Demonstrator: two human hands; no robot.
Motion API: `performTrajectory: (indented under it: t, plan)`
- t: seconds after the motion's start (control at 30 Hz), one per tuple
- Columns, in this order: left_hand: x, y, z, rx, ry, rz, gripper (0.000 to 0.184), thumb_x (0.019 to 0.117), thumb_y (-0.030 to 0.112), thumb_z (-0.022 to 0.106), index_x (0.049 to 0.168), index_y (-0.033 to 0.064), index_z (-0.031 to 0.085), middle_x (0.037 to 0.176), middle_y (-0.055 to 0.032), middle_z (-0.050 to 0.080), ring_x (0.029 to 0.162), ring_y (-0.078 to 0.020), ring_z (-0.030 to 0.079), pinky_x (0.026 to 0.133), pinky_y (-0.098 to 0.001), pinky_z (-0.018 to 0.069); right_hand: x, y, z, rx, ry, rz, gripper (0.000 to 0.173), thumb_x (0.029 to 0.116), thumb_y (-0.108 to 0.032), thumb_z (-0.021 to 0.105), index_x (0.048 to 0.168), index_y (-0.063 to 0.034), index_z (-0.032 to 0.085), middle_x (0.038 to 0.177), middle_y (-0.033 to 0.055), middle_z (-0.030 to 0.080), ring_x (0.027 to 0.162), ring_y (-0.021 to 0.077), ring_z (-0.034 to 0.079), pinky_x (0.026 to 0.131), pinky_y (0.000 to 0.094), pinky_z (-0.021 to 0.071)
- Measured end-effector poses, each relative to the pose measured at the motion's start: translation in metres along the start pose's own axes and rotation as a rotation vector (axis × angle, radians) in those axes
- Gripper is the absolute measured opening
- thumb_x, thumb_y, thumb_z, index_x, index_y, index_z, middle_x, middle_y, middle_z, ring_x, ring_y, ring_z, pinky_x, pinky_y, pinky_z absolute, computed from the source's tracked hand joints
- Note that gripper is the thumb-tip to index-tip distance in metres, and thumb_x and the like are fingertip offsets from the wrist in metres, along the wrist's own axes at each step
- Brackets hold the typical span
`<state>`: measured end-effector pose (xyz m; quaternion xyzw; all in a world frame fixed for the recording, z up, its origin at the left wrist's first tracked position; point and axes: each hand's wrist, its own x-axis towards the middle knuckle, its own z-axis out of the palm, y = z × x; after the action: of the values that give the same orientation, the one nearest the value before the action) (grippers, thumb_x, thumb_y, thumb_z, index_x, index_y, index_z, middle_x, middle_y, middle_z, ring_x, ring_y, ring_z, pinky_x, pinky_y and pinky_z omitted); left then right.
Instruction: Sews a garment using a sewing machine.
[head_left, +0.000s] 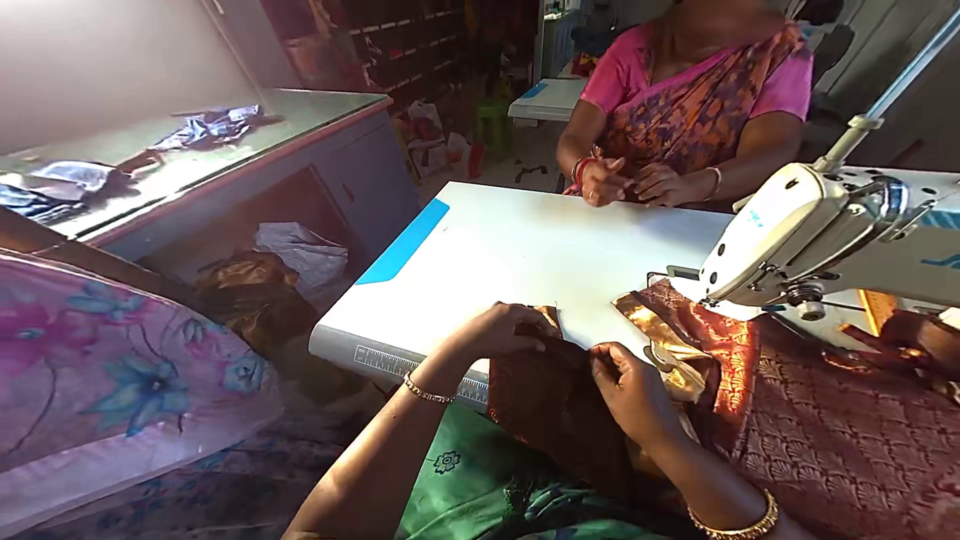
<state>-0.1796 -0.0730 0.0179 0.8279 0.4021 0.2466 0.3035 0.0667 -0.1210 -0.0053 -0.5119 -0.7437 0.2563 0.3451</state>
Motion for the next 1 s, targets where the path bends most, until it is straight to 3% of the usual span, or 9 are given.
performTrajectory:
  t: [0.13, 0.2, 0.27, 0.37, 0.43, 0.5, 0.67, 0.77, 1.0]
  plan:
    - [0.017, -0.008, -0.004, -0.009, -0.011, -0.010, 0.011, 0.0961, 0.005, 0.068, 0.104, -0.0013, 0.073, 0.101, -0.0112, 0.073, 0.094, -0.0155, 0.069, 0.089, -0.0351, 0.0552, 0.002, -0.005, -0.006, 0.109, -0.054, 0.145, 0.026, 0.1030, -0.027, 0.060, 0.114, -0.0038, 0.066, 0.092, 0.0102, 0.067, 0.079, 0.0213, 0.065, 0.072, 0.0454, 0.0542]
    - [0.022, -0.005, -0.003, 0.028, -0.008, 0.030, 0.011, 0.0957, 0.005, 0.067, 0.102, -0.0019, 0.072, 0.096, -0.0116, 0.072, 0.090, -0.0169, 0.068, 0.085, -0.0375, 0.0542, 0.004, -0.013, -0.005, 0.033, -0.073, 0.129, 0.056, 0.0947, -0.047, 0.069, 0.130, -0.0040, 0.059, 0.114, 0.0154, 0.064, 0.093, 0.0295, 0.066, 0.078, 0.0530, 0.0547]
    - [0.027, -0.007, 0.001, 0.058, -0.004, 0.082, 0.011, 0.0956, 0.006, 0.067, 0.101, -0.0014, 0.072, 0.092, -0.0110, 0.072, 0.087, -0.0169, 0.068, 0.083, -0.0384, 0.0538, 0.006, -0.019, 0.001, -0.076, -0.034, 0.071, 0.068, 0.0861, -0.048, 0.080, 0.133, -0.0038, 0.059, 0.120, 0.0190, 0.064, 0.100, 0.0360, 0.066, 0.081, 0.0577, 0.0543]
    - [0.032, -0.012, 0.005, 0.058, 0.001, 0.102, 0.014, 0.0903, 0.011, 0.075, 0.100, 0.0013, 0.074, 0.095, -0.0101, 0.073, 0.094, -0.0215, 0.067, 0.089, -0.0470, 0.0494, 0.008, -0.020, 0.011, -0.096, 0.057, 0.020, 0.030, 0.0910, -0.016, 0.076, 0.115, 0.0001, 0.068, 0.097, 0.0177, 0.072, 0.087, 0.0339, 0.071, 0.076, 0.0552, 0.0578]
    - [0.034, -0.013, 0.002, 0.052, -0.009, 0.095, 0.022, 0.0832, 0.008, 0.080, 0.104, 0.0013, 0.075, 0.103, -0.0120, 0.074, 0.103, -0.0246, 0.067, 0.096, -0.0504, 0.0477, 0.007, -0.017, 0.010, -0.060, 0.063, 0.037, 0.016, 0.0962, -0.011, 0.068, 0.108, 0.0004, 0.069, 0.087, 0.0149, 0.071, 0.079, 0.0298, 0.070, 0.072, 0.0527, 0.0572]
    - [0.034, -0.019, -0.003, 0.027, -0.024, 0.069, 0.023, 0.0842, 0.001, 0.078, 0.107, -0.0020, 0.075, 0.109, -0.0158, 0.074, 0.110, -0.0264, 0.067, 0.102, -0.0486, 0.0486, 0.003, -0.011, 0.010, -0.045, 0.069, 0.027, 0.013, 0.0978, -0.012, 0.063, 0.105, -0.0015, 0.067, 0.084, 0.0113, 0.069, 0.073, 0.0240, 0.068, 0.067, 0.0472, 0.0570]
    - [0.041, -0.031, -0.011, -0.093, -0.022, 0.048, 0.013, 0.0909, -0.007, 0.065, 0.101, -0.0096, 0.072, 0.103, -0.0178, 0.072, 0.102, -0.0197, 0.066, 0.098, -0.0361, 0.0491, -0.004, -0.010, 0.014, -0.093, 0.130, 0.044, 0.014, 0.0922, -0.010, 0.068, 0.100, 0.0011, 0.070, 0.085, 0.0146, 0.071, 0.076, 0.0280, 0.071, 0.071, 0.0505, 0.0580]
    - [0.043, -0.026, -0.012, -0.197, -0.025, -0.035, 0.013, 0.0923, -0.008, 0.064, 0.105, -0.0111, 0.067, 0.098, -0.0141, 0.071, 0.091, -0.0125, 0.065, 0.089, -0.0296, 0.0522, -0.004, -0.002, 0.019, -0.068, 0.211, -0.045, 0.012, 0.0868, -0.007, 0.071, 0.096, 0.0000, 0.068, 0.079, 0.0101, 0.070, 0.066, 0.0201, 0.069, 0.062, 0.0405, 0.0586]
    - [0.039, -0.039, -0.008, -0.234, 0.013, -0.024, 0.007, 0.0915, -0.007, 0.065, 0.092, -0.0100, 0.072, 0.084, -0.0087, 0.071, 0.077, -0.0050, 0.061, 0.078, -0.0247, 0.0511, -0.006, 0.004, 0.020, -0.026, 0.201, -0.138, 0.010, 0.0827, -0.007, 0.070, 0.093, -0.0057, 0.073, 0.081, 0.0047, 0.071, 0.067, 0.0136, 0.067, 0.062, 0.0332, 0.0574]
